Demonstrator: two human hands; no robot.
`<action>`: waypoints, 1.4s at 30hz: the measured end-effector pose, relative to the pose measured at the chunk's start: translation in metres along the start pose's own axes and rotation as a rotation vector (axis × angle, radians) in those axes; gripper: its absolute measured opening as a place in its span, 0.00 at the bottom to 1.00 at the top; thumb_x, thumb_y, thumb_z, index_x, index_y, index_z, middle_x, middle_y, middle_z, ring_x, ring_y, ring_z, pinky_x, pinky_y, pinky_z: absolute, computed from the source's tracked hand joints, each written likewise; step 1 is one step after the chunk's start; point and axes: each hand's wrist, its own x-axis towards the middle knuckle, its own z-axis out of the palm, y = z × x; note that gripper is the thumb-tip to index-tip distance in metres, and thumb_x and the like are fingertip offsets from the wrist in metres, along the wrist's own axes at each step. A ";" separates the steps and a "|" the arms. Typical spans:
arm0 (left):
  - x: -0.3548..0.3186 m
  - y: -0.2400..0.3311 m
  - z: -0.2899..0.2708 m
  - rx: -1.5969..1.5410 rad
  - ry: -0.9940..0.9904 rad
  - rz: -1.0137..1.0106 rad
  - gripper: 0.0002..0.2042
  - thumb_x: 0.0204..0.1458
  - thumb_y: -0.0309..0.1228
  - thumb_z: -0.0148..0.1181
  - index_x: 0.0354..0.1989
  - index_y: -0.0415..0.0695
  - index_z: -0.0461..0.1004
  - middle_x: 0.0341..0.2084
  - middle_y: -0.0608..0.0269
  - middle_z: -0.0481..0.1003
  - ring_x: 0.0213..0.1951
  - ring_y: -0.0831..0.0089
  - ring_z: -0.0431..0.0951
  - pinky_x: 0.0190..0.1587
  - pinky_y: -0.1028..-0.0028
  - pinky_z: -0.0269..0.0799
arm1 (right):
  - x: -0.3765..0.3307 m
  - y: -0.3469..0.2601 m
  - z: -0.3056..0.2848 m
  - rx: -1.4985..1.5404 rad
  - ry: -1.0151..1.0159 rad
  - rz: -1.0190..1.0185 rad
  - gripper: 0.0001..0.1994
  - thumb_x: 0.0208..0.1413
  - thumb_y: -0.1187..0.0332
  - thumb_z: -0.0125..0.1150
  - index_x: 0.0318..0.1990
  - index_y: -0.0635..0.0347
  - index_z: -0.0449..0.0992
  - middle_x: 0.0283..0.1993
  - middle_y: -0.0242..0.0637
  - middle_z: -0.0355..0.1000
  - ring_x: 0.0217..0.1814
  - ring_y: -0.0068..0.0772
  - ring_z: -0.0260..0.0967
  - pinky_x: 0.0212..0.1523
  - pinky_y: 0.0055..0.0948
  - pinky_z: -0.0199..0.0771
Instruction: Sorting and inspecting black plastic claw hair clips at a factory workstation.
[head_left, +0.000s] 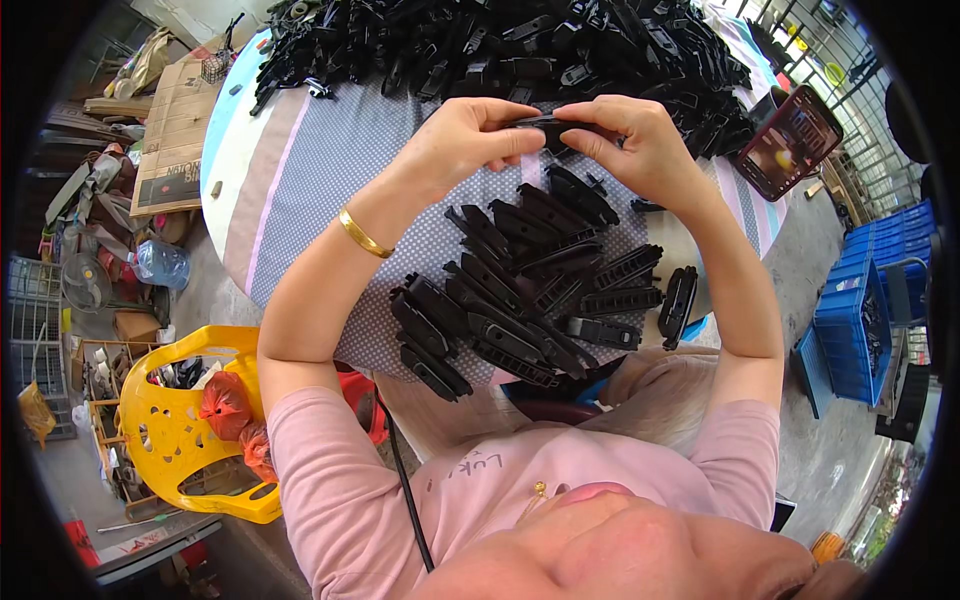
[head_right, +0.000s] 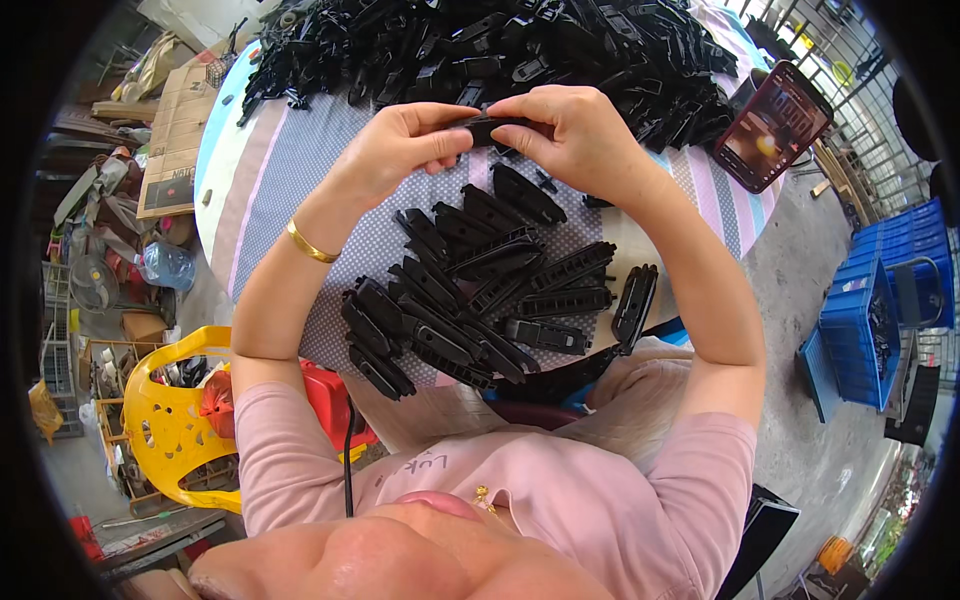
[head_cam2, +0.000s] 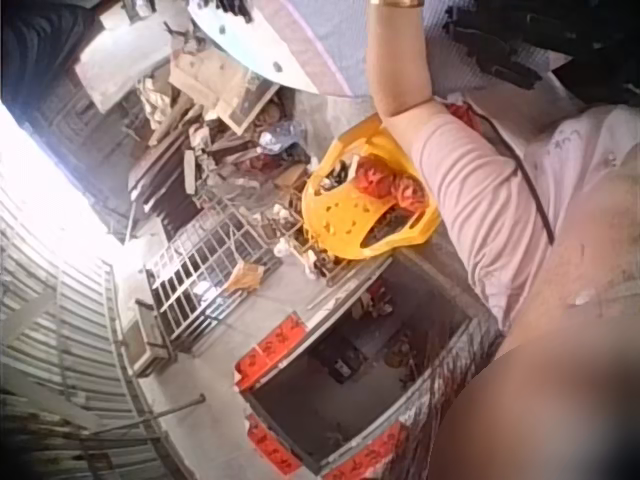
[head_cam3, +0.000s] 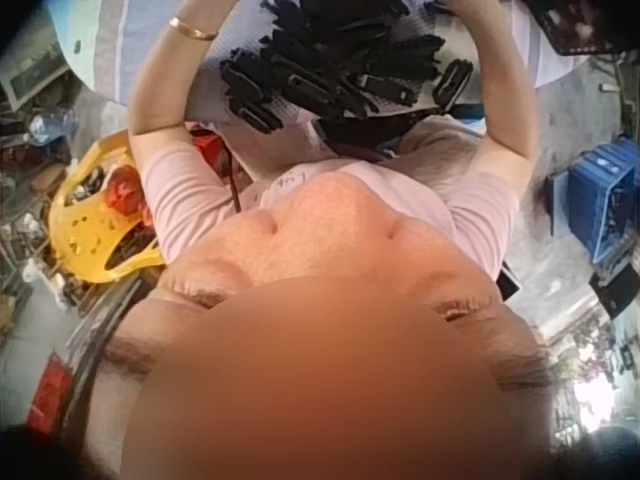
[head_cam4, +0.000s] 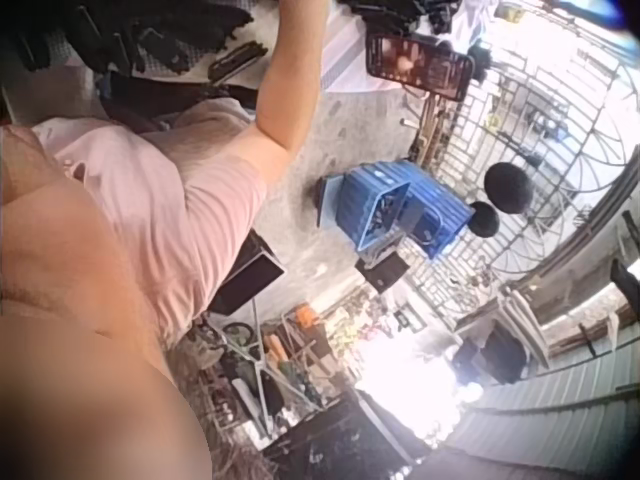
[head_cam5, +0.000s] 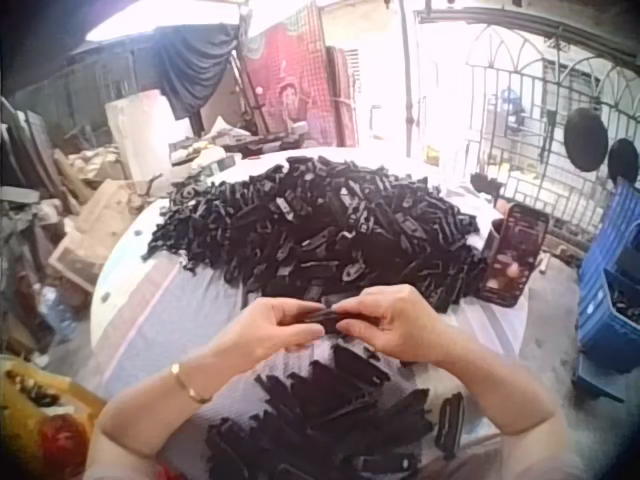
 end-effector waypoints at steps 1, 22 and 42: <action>-0.002 0.002 0.002 0.001 0.000 0.000 0.15 0.52 0.31 0.57 0.46 0.36 0.72 0.28 0.65 0.74 0.27 0.83 0.70 0.30 0.85 0.68 | 0.000 0.000 0.000 -0.064 0.024 -0.060 0.11 0.47 0.73 0.62 0.40 0.60 0.78 0.33 0.36 0.74 0.26 0.22 0.67 0.30 0.19 0.69; -0.009 0.013 0.008 0.590 0.187 0.512 0.15 0.42 0.22 0.63 0.41 0.38 0.74 0.32 0.61 0.77 0.31 0.78 0.76 0.36 0.80 0.72 | -0.005 0.003 -0.007 -0.209 0.023 -0.219 0.16 0.44 0.70 0.65 0.42 0.64 0.74 0.36 0.39 0.74 0.36 0.36 0.71 0.39 0.29 0.70; -0.013 0.008 0.014 -0.108 -0.232 -0.110 0.14 0.53 0.31 0.53 0.45 0.36 0.72 0.29 0.60 0.77 0.27 0.83 0.70 0.30 0.84 0.67 | -0.003 0.032 -0.004 -0.471 -0.223 -0.047 0.15 0.43 0.63 0.62 0.40 0.59 0.76 0.36 0.38 0.72 0.43 0.41 0.68 0.44 0.35 0.68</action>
